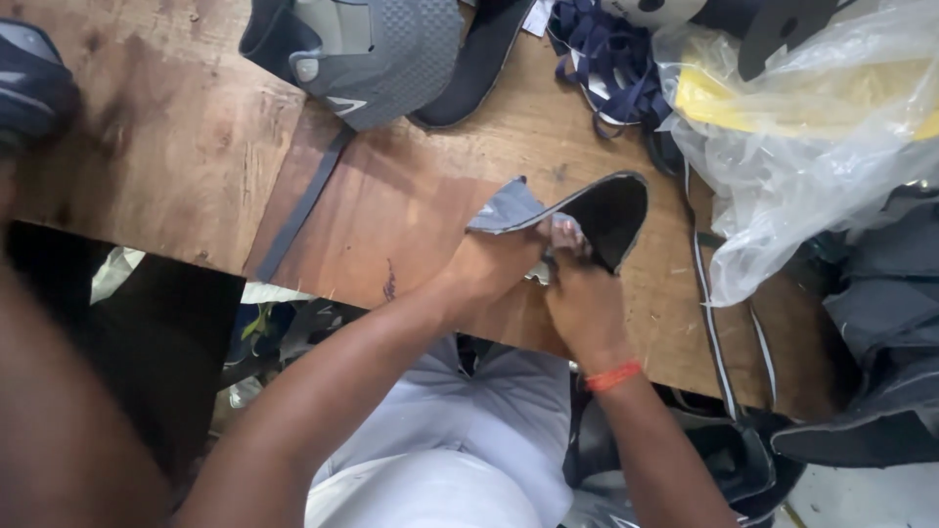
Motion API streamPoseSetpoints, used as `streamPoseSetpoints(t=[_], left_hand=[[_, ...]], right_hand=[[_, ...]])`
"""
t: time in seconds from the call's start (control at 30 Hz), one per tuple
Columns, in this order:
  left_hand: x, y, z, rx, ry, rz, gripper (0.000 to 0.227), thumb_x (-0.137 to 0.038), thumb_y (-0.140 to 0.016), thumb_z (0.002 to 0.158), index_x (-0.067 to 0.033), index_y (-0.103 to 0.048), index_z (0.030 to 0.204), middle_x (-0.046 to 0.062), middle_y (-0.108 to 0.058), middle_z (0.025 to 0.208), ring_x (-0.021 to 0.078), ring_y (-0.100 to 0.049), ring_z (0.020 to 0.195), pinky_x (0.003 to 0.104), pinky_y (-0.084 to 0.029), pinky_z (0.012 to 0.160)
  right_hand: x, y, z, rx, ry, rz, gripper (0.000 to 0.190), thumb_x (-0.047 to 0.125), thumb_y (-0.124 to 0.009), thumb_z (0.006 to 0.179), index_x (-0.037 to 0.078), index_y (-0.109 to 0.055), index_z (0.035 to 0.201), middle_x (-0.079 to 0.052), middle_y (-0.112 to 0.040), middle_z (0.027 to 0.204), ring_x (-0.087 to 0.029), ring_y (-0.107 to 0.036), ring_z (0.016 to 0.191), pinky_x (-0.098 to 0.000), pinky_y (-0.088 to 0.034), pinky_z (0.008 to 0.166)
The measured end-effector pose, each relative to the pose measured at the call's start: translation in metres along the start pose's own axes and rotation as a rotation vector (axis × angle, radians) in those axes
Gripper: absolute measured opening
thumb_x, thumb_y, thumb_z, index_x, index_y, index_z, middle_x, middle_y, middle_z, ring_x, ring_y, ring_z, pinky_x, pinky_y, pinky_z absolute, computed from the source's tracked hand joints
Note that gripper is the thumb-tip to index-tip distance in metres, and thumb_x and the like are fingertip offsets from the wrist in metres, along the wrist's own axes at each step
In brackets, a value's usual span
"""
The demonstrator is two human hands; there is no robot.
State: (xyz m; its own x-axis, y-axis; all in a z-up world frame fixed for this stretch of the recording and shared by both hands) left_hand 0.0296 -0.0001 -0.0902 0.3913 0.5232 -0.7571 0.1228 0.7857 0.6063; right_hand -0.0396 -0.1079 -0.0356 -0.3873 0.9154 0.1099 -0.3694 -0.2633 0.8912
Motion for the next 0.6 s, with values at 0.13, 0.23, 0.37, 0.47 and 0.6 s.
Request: streamPoseSetpoints(t=[0.13, 0.23, 0.37, 0.47, 0.6], left_hand=[[-0.016, -0.010, 0.022, 0.060, -0.134, 0.269, 0.020, -0.025, -0.063, 0.091, -0.0069, -0.070, 0.090, 0.017, -0.070, 0.086, 0.0358, -0.069, 0.082, 0.050, -0.053, 0.075], [-0.015, -0.020, 0.038, -0.021, -0.079, 0.098, 0.014, -0.026, -0.064, 0.083, -0.0152, -0.074, 0.083, 0.012, -0.073, 0.082, 0.0319, -0.070, 0.082, 0.047, -0.054, 0.074], [-0.018, -0.016, 0.043, -0.099, -0.283, 0.205, 0.017, -0.021, -0.062, 0.088, -0.0060, -0.068, 0.091, 0.017, -0.071, 0.089, 0.0355, -0.069, 0.086, 0.048, -0.054, 0.079], [-0.045, 0.020, 0.029, 0.073, -0.250, 0.078, 0.017, -0.017, -0.057, 0.091, -0.0051, -0.068, 0.098, 0.018, -0.071, 0.095, 0.0338, -0.068, 0.093, 0.045, -0.054, 0.091], [-0.034, -0.009, -0.025, 0.296, -0.301, 0.255, 0.028, -0.007, -0.050, 0.095, -0.0014, -0.061, 0.120, 0.018, -0.065, 0.117, 0.0304, -0.064, 0.113, 0.041, -0.049, 0.103]], right_hand=[[-0.019, -0.002, 0.000, 0.167, -0.252, 0.174, 0.037, 0.009, -0.063, 0.093, 0.008, -0.070, 0.130, -0.025, -0.071, 0.095, -0.044, -0.070, 0.081, -0.0527, -0.055, 0.067], [-0.029, 0.000, 0.003, 0.078, -0.303, 0.215, 0.020, 0.013, -0.068, 0.095, 0.007, -0.074, 0.114, -0.025, -0.071, 0.092, -0.046, -0.068, 0.081, -0.0520, -0.053, 0.063], [-0.036, 0.005, 0.015, 0.069, -0.278, 0.166, 0.018, 0.015, -0.067, 0.098, 0.009, -0.074, 0.114, -0.022, -0.071, 0.090, -0.043, -0.070, 0.078, -0.0507, -0.055, 0.064], [-0.040, 0.001, 0.008, 0.344, -0.315, 0.037, 0.029, 0.018, -0.064, 0.099, 0.011, -0.067, 0.126, -0.021, -0.072, 0.097, -0.040, -0.071, 0.080, -0.0509, -0.055, 0.070], [-0.045, -0.007, -0.019, 0.235, 0.169, 0.067, 0.060, 0.007, -0.054, 0.093, 0.003, -0.043, 0.152, -0.022, -0.049, 0.156, -0.037, -0.053, 0.141, -0.0487, -0.041, 0.118]])
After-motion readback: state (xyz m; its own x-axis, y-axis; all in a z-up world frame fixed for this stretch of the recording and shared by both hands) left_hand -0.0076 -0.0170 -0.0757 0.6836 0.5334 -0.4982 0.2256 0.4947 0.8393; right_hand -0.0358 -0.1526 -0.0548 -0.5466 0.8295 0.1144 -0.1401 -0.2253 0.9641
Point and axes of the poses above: each hand's wrist, its own z-axis towards the middle knuckle, its own y-axis out of the back of the hand, x = y × z, the point moved 6 cm from there along z, towards the middle knuckle
